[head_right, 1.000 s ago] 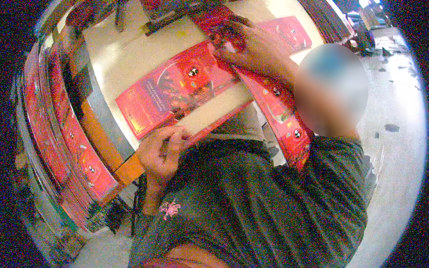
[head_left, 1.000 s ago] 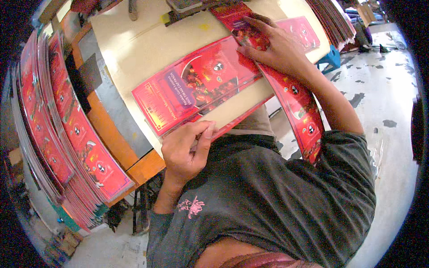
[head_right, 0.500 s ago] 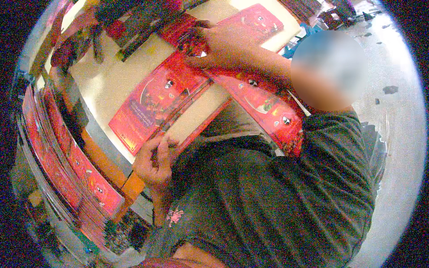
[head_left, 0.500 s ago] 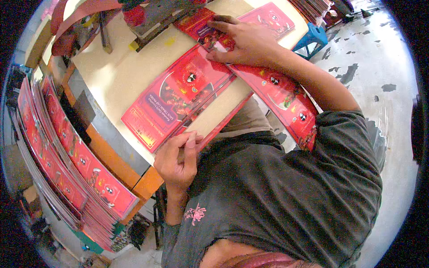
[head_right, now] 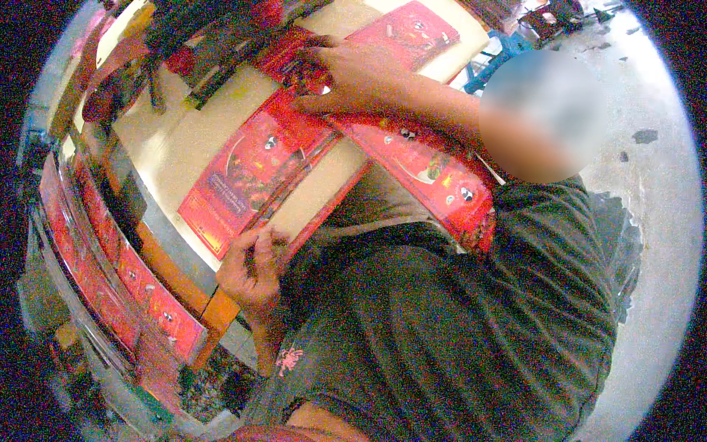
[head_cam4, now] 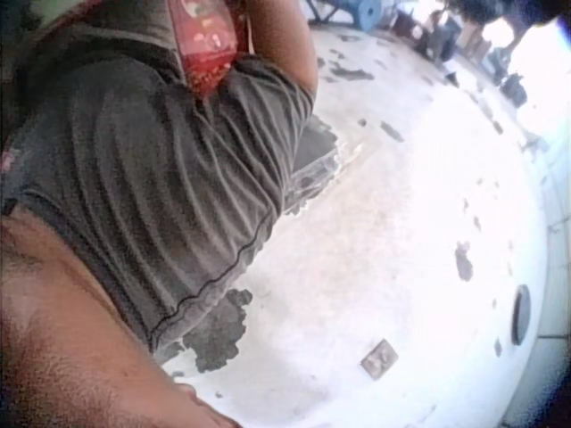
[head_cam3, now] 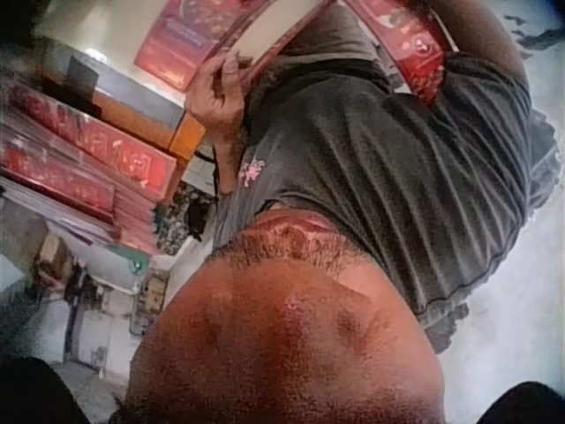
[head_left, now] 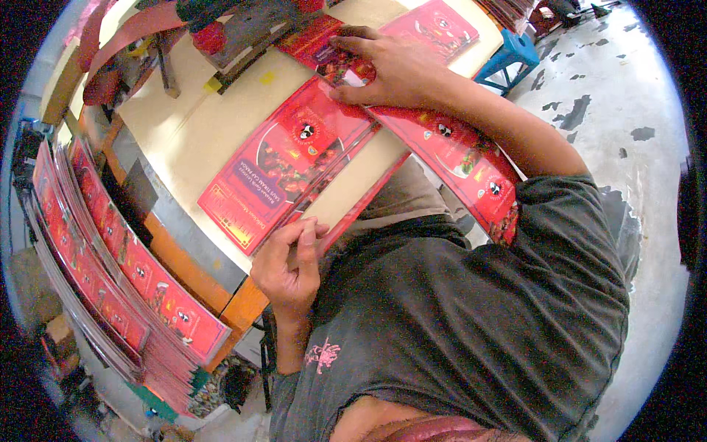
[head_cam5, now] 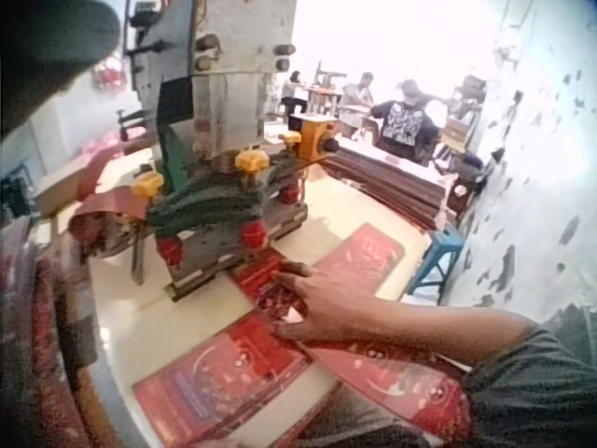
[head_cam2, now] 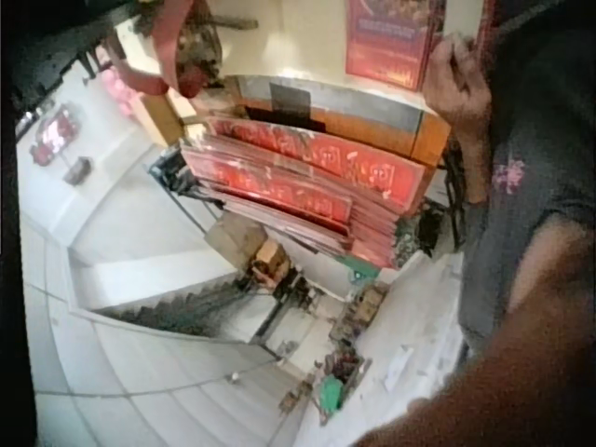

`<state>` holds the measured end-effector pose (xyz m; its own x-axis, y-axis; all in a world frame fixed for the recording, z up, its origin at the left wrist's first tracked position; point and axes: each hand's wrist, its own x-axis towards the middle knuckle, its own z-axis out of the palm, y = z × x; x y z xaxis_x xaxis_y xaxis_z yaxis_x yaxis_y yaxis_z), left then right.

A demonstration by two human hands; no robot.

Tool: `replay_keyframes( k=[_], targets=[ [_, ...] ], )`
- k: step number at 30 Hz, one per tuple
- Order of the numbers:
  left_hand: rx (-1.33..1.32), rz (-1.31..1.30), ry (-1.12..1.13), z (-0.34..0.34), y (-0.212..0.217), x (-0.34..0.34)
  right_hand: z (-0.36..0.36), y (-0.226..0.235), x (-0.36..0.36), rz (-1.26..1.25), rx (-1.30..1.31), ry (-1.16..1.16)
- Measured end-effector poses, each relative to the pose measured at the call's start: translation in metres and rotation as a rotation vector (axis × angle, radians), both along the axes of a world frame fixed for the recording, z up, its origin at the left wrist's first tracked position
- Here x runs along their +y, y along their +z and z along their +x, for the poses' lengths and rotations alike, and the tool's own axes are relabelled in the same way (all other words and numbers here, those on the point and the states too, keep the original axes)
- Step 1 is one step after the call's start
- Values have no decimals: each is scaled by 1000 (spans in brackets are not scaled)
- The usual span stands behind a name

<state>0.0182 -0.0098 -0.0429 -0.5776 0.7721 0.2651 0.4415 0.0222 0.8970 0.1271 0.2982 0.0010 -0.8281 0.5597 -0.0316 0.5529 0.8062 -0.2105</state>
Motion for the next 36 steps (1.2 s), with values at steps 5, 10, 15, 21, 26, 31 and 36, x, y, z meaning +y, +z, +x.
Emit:
replay_keyframes(
  k=[5,10,15,21,26,31,36],
  targets=[
    [4,-6,-6,0,4,1,-4,4,-2,-24,8,19],
    [-21,11,-5,1,1,1,0,-2,2,-6,42,47],
    [-38,16,-4,1,0,0,1,-7,2,74,55,44],
    [-32,-2,-3,1,-2,1,-1,1,0,32,-25,11],
    [-20,4,11,2,-2,2,-3,5,1,34,-119,-40],
    [-31,-7,2,1,2,3,-1,3,0,25,-77,-26],
    [-7,-17,-13,0,0,1,-2,11,-3,-31,23,18]
  ],
)
